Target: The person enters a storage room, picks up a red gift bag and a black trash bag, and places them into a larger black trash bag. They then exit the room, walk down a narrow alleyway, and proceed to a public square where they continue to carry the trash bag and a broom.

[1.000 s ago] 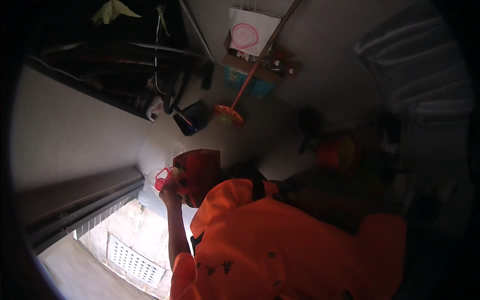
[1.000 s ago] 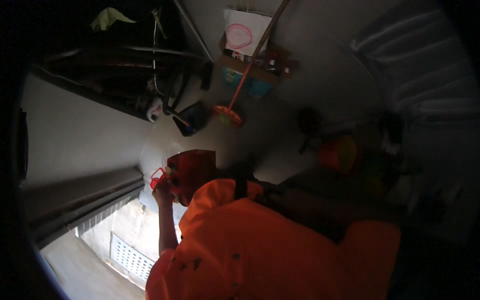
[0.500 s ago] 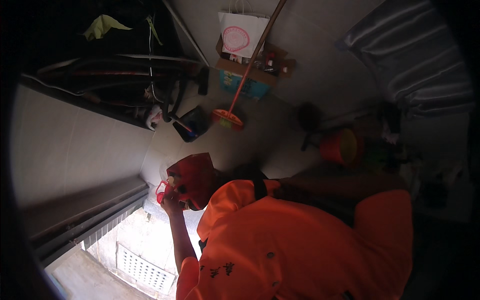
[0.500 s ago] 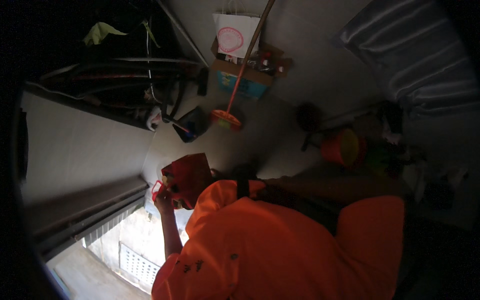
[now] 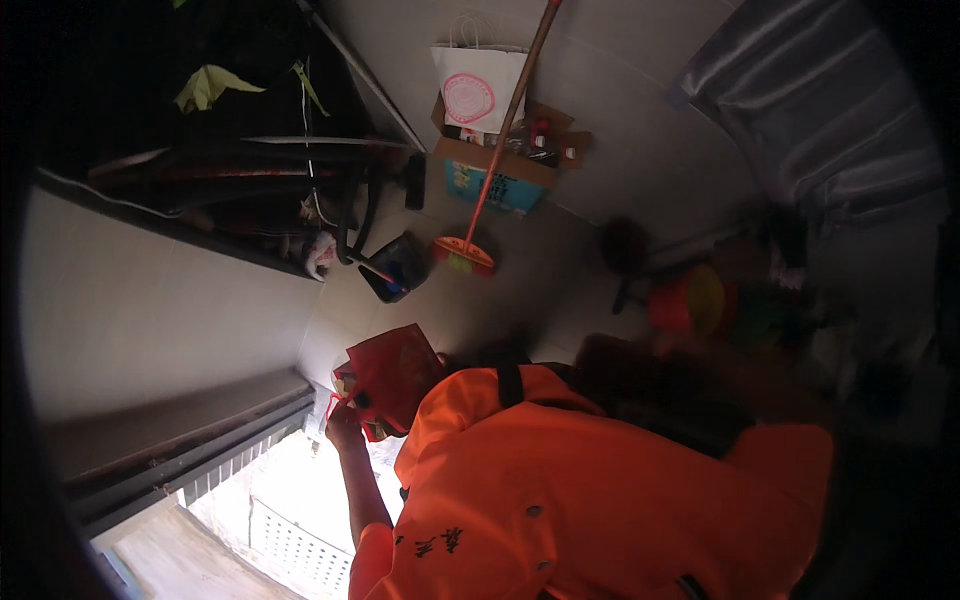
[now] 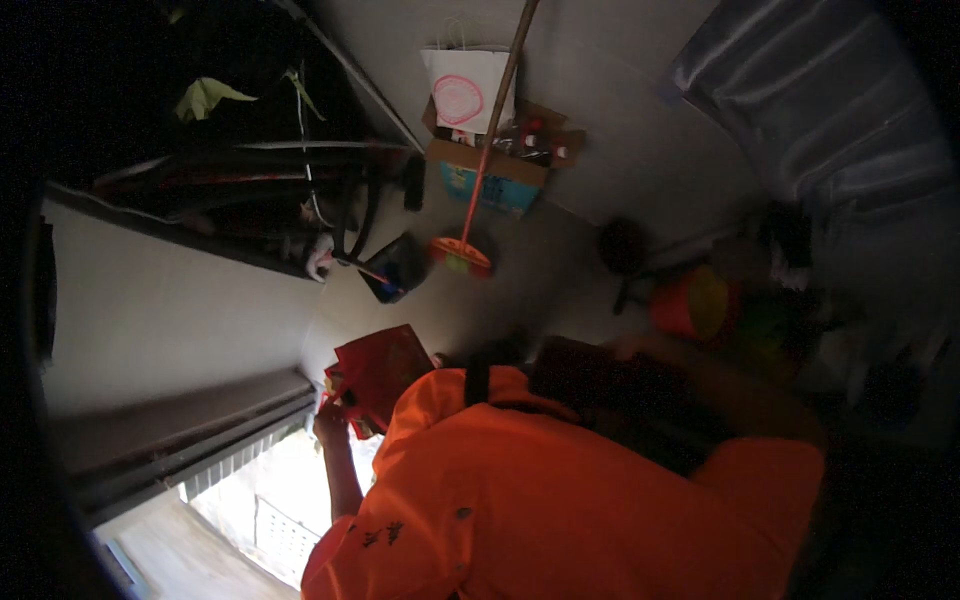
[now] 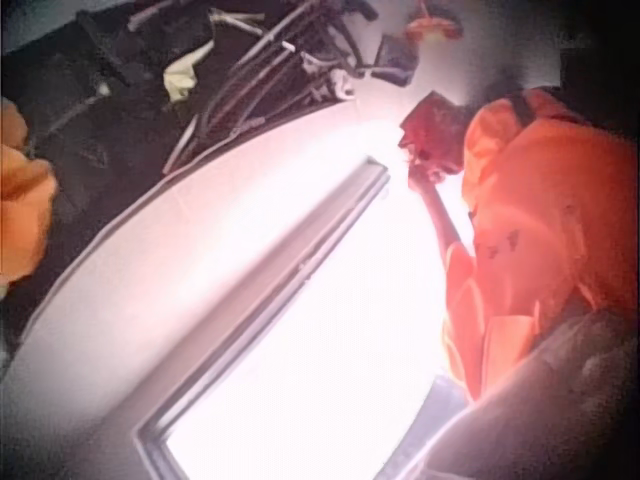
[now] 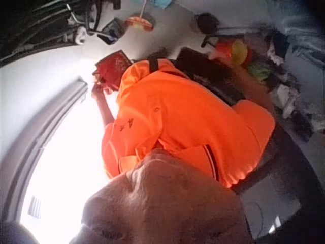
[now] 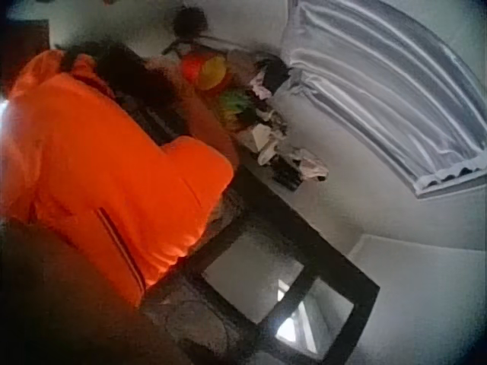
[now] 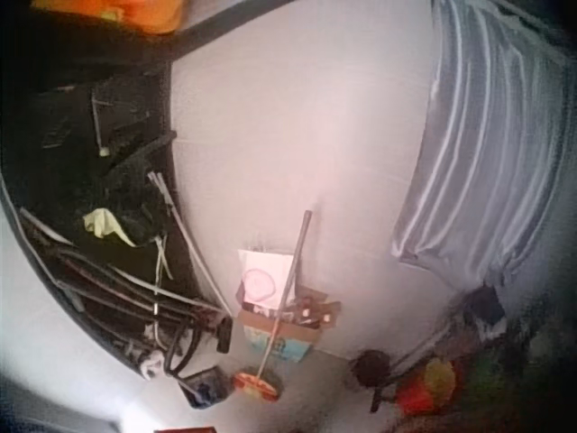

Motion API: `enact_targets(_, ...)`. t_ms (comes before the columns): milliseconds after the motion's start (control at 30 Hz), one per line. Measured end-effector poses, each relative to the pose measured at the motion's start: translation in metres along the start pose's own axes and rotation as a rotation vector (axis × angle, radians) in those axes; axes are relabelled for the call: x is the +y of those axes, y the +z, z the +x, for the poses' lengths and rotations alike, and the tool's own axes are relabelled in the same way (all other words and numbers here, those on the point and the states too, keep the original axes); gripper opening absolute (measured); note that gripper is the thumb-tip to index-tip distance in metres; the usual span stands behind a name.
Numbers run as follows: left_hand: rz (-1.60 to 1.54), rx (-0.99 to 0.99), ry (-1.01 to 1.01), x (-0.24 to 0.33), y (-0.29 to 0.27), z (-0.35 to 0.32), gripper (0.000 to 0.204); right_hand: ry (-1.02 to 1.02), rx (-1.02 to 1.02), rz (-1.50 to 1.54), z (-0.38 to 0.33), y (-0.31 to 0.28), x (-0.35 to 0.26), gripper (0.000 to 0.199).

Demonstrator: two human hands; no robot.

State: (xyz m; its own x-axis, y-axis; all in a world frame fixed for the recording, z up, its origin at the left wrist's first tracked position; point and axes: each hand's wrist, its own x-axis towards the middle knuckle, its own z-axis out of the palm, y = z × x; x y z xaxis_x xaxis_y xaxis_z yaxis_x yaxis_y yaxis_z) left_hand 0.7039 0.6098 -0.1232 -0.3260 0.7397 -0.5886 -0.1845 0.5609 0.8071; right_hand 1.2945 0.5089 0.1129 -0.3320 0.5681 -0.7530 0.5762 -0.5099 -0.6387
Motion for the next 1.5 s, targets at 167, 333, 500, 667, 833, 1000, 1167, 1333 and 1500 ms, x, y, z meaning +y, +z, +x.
enact_targets(167,-0.367,-0.148,-0.173,0.025,-0.002,-0.007,0.027,-0.400,0.293,0.501,0.054,0.046,0.040,0.027)
enact_targets(333,-0.201,0.025,-0.147,0.053,0.014,-0.025,0.028,-0.656,0.250,1.035,0.096,0.073,-0.008,0.029)
enact_targets(500,-0.102,-0.063,-0.123,0.042,-0.002,-0.011,0.029,-0.491,-0.097,1.594,0.055,0.052,-0.085,0.039)
enact_targets(667,-0.231,-0.035,-0.221,0.048,0.005,-0.020,0.021,-0.579,0.043,1.539,0.058,0.057,-0.082,0.053)
enact_targets(833,-0.141,-0.072,-0.194,0.039,-0.003,-0.009,0.022,-0.823,-0.374,1.589,0.039,0.040,-0.131,0.064)
enact_targets(1000,-0.245,-0.088,-0.240,0.040,0.007,-0.021,0.022,-0.845,-0.487,1.646,0.048,0.043,-0.135,0.072)
enact_targets(1167,-0.199,0.046,-0.247,0.044,0.026,-0.033,0.019,-0.842,-0.495,1.632,0.050,0.043,-0.141,0.073)
enact_targets(1333,-0.097,-0.028,-0.193,0.018,0.002,-0.012,0.020,-0.885,-0.561,1.641,0.051,0.044,-0.147,0.073)
enact_targets(1500,0.272,-0.130,0.121,-0.014,-0.035,0.015,0.022,-0.735,-0.460,1.659,0.053,0.052,-0.139,0.076)
